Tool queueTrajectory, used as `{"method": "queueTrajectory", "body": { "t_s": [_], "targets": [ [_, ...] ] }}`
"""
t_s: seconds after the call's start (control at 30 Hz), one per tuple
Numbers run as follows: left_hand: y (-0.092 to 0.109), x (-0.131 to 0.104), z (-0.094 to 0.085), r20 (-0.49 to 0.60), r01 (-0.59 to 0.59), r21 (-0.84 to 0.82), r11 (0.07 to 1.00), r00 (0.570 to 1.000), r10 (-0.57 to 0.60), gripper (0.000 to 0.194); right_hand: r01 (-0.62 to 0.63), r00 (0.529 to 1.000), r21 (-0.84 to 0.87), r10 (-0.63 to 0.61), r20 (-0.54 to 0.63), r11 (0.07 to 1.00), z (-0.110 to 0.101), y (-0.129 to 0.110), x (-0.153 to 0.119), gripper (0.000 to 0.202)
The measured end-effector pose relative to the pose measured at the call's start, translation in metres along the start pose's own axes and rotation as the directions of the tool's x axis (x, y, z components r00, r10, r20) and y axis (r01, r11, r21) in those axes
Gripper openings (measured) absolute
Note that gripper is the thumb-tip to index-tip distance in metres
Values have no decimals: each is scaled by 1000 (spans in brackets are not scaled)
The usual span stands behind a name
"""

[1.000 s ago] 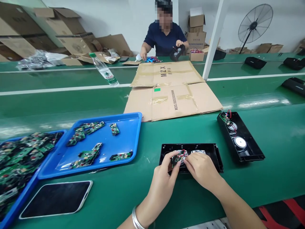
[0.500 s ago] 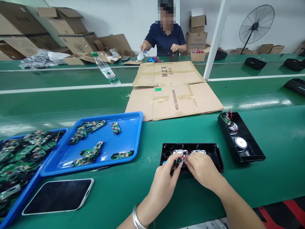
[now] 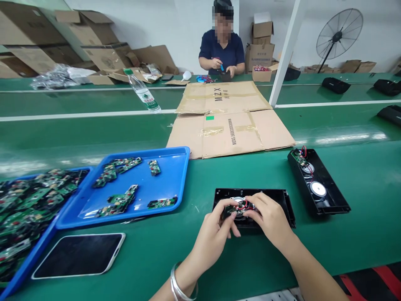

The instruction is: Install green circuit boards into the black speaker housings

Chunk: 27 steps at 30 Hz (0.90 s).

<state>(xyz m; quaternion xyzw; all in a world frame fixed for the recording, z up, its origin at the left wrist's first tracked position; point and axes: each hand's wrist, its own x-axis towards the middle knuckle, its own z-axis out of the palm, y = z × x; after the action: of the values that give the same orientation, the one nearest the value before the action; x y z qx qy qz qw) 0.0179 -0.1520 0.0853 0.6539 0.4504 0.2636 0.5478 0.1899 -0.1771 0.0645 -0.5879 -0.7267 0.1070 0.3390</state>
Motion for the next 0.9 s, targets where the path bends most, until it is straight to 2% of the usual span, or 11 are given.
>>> {"method": "queueTrajectory", "body": {
  "t_s": [0.07,0.27,0.4,0.5,0.57,0.6,0.73,0.77,0.83,0.9],
  "targets": [
    [0,0,0,-13,18,12,1000,1000,-18,17,35,999,-11,-34,38,999,0,-1,1,34],
    [2,0,2,-34,35,17,999,999,-34,16,-19,997,-92,26,75,996,7,-2,-1,25],
    [4,2,2,-15,67,42,997,998,-66,17,-107,985,7,105,136,994,1,-2,1,17],
    [7,3,-1,42,95,75,993,994,-99,17,-209,958,174,165,234,962,-11,3,2,49],
    [10,3,-5,78,118,71,990,989,-124,17,-218,952,245,150,267,945,-18,8,2,68],
    [12,3,-8,91,132,62,989,986,-137,17,-204,958,258,138,252,944,-21,10,1,71],
    [20,5,-19,92,190,34,981,977,-193,22,-123,991,209,109,74,970,-24,18,-1,77],
    [21,6,-21,75,204,40,978,975,-207,25,-95,995,183,85,60,979,-24,18,-2,80],
    [22,8,-23,44,227,70,971,972,-231,28,-21,994,111,9,110,994,-24,17,-1,88],
    [21,9,-22,37,245,105,964,968,-250,31,50,973,19,-53,226,999,-24,16,0,97]
  ]
}}
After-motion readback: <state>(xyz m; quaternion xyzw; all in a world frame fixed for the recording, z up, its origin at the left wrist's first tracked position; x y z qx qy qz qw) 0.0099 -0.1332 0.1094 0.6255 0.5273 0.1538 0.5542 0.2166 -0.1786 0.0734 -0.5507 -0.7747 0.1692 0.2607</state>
